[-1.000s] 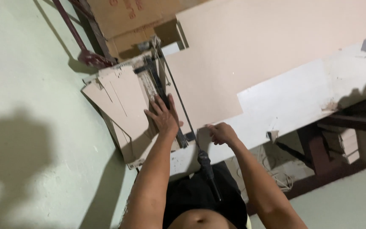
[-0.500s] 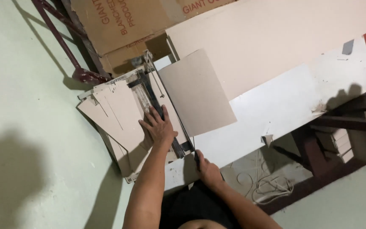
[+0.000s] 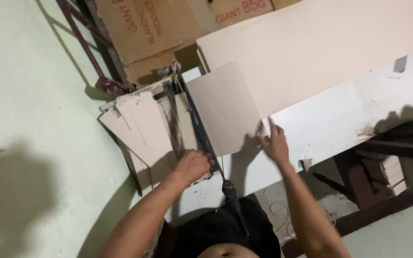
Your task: Cutting sheets of cardboard using a manual paper cutter.
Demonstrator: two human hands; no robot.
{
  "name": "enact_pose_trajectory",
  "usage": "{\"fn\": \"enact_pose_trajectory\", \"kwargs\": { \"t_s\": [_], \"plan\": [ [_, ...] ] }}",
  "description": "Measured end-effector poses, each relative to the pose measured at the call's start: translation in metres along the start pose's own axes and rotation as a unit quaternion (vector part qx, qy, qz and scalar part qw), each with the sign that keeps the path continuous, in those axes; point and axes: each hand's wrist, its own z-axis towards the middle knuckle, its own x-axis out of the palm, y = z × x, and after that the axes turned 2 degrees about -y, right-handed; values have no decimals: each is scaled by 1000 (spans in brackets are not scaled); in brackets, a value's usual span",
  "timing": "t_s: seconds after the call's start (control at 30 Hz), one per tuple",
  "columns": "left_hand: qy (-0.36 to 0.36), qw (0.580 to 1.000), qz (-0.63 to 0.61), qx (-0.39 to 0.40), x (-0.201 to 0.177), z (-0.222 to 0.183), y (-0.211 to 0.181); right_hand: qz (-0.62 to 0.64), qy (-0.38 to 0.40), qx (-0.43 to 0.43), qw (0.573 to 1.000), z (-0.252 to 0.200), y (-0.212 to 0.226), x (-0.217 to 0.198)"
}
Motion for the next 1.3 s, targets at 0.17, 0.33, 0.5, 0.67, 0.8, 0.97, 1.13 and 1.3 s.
{"fn": "enact_pose_trajectory", "kwargs": {
  "t_s": [0.17, 0.33, 0.5, 0.67, 0.8, 0.97, 1.13, 1.3],
  "plan": [
    [321, 939, -23, -122, -80, -59, 41, 528, 189, 178, 809, 27, -55, 14],
    [196, 949, -111, -222, -171, -22, 53, 517, 179, 195, 814, -13, -33, 16],
    [141, 882, -234, -385, -194, 24, 50, 352, 150, 118, 916, -1, -6, 38],
    [233, 826, -224, -461, -160, 55, 46, 348, 171, 145, 910, 9, 15, 26],
    [256, 815, -206, -477, -145, 63, 41, 141, 199, 86, 966, 18, 5, 31],
    [264, 826, -173, -468, -110, 62, 45, 155, 227, -5, 961, -88, 138, -150],
    [323, 809, -168, -462, -109, 70, 49, 13, 296, -78, 952, -176, 100, 3],
    [295, 815, -200, -457, -121, 67, 42, -9, 255, -107, 961, -185, 29, 128]
  ]
}}
